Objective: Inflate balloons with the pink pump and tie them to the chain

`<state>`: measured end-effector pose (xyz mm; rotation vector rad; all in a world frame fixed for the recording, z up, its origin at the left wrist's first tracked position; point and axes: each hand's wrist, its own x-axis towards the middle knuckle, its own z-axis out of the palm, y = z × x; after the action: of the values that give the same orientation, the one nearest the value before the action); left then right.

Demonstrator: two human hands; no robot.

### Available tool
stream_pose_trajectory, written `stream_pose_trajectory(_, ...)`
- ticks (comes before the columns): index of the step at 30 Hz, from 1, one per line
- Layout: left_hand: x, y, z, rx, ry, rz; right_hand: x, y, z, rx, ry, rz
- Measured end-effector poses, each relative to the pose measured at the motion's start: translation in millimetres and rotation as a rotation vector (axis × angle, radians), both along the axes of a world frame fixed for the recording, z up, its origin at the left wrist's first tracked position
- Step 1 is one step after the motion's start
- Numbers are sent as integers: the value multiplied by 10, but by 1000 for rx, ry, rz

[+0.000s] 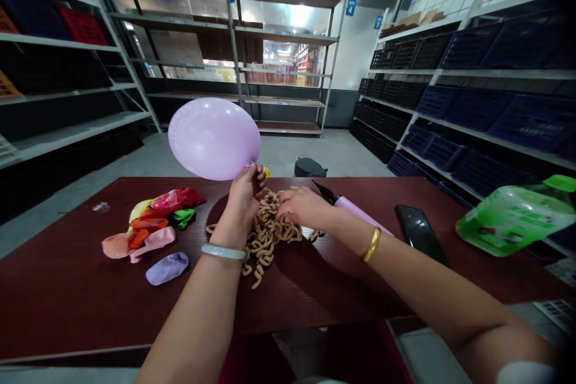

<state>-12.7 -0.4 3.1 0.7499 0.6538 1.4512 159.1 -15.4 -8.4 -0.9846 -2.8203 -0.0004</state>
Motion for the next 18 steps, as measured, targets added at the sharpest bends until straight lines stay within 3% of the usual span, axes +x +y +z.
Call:
stream_pose_trajectory(4, 1, -3, -9, 5, 23, -38, 2, 56, -67, -36, 94, 42)
stream_pose_trajectory(9, 16, -16, -6, -2, 31, -20, 105, 96, 188, -102, 313, -66)
stream_pose_trajectory(12, 41, -32, -7, 3, 43, -15, 132, 64, 387, -256, 579, -147)
stream_pose_trajectory(18, 103, -54, -26, -26, 87, -2, 28, 50, 540, -610, 1162, -89)
